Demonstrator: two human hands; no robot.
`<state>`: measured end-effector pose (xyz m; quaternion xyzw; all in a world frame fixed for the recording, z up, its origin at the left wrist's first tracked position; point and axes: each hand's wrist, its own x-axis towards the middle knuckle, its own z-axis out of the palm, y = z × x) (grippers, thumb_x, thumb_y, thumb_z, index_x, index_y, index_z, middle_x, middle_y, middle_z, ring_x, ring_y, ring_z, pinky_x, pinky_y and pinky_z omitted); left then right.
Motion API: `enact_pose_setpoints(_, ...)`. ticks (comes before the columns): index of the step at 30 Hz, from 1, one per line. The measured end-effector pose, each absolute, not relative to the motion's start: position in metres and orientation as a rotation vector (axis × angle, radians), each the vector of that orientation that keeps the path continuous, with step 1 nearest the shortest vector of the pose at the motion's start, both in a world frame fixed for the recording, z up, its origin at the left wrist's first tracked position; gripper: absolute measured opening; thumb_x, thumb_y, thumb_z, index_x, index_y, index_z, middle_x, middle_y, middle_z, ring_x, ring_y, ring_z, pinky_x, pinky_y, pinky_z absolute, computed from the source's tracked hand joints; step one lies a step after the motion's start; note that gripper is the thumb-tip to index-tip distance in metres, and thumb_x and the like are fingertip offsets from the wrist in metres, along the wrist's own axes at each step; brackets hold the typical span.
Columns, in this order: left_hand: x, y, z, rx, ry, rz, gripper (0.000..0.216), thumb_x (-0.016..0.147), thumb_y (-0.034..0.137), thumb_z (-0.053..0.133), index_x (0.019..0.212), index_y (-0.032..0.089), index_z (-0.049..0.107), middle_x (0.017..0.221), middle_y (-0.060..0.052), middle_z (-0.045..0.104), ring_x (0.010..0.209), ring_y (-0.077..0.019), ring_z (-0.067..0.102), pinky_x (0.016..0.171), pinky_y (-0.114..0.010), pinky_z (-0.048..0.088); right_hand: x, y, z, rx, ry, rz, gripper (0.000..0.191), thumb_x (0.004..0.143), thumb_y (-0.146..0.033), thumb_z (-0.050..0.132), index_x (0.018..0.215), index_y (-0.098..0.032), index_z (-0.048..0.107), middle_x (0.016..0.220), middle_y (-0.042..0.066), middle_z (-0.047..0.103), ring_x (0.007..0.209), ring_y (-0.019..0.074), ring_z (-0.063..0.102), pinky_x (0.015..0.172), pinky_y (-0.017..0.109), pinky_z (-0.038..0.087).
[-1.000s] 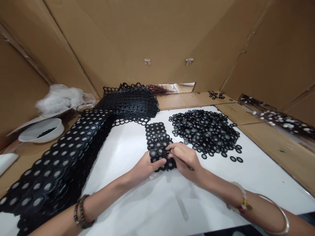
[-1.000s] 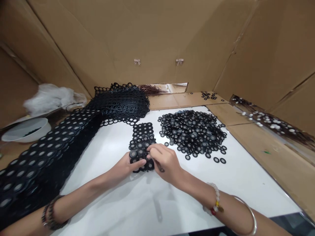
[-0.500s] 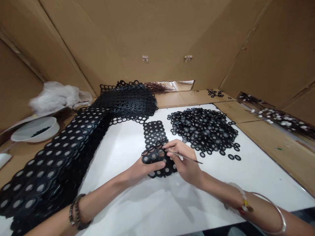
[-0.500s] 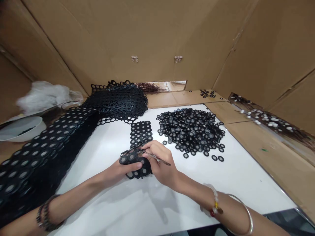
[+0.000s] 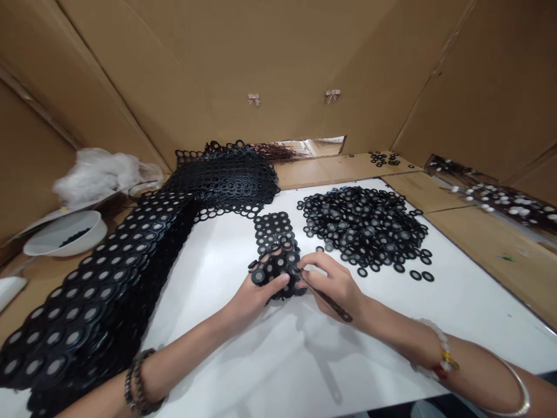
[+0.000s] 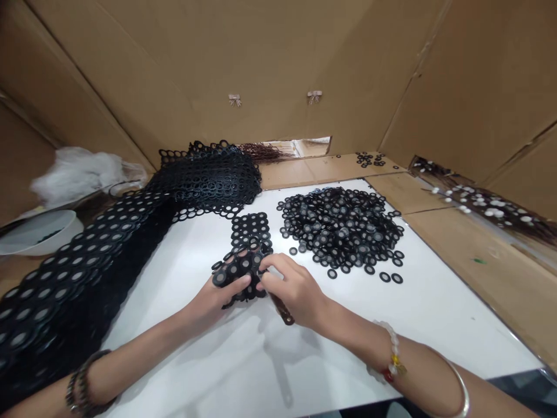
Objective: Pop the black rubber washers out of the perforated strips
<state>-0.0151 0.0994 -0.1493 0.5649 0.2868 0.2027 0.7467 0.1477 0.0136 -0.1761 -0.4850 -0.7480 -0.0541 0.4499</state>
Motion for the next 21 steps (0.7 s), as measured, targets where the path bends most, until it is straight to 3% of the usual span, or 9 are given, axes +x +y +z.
enact_pose_setpoints(6,-0.0124,0.0933,-0.1482,1.451,0.638,0.498,0.027,0.075,0.023,0.067,0.100,0.017,0.059,0.101,-0.006,0.065,0.096,-0.0214,0.060,0.087,-0.032,0.046,0.1455,0.0104,-0.1736,-1.216,-1.809,-0.055,0.019,0.077,0.000,0.043,0.077,-0.019,0.046,0.091,0.007,0.052,0.074,0.0147,0.050,0.060,0.025,0.045)
enact_pose_setpoints(11,-0.0113,0.0924,-0.1476,1.454,0.640,0.506,0.029,0.075,0.023,0.067,0.102,0.016,0.059,0.100,-0.006,0.066,0.095,-0.0212,0.060,0.085,-0.032,0.047,0.1430,0.0111,-0.1679,-1.221,-1.817,-0.066,0.018,0.077,-0.001,0.043,0.074,-0.019,0.045,0.089,0.007,0.053,0.076,0.0162,0.051,0.061,0.026,0.044)
enact_pose_setpoints(17,-0.0110,0.0935,-0.1531,1.449,0.686,0.550,0.037,0.077,0.027,0.064,0.111,0.018,0.054,0.114,-0.008,0.062,0.103,-0.0227,0.057,0.088,-0.034,0.045,0.1434,0.0117,-0.1700,-1.260,-1.785,-0.032,0.020,0.077,0.000,0.041,0.075,-0.019,0.044,0.090,0.006,0.052,0.075,0.0148,0.049,0.061,0.025,0.044)
enact_pose_setpoints(21,-0.0120,0.0939,-0.1533,1.510,0.704,0.530,0.031,0.077,0.028,0.063,0.105,0.017,0.055,0.110,-0.008,0.063,0.100,-0.0237,0.058,0.086,-0.035,0.046,0.1434,0.0119,-0.1724,-1.330,-1.849,-0.051,0.021,0.074,0.001,0.042,0.071,-0.019,0.042,0.092,0.006,0.051,0.080,0.0167,0.047,0.063,0.027,0.042)
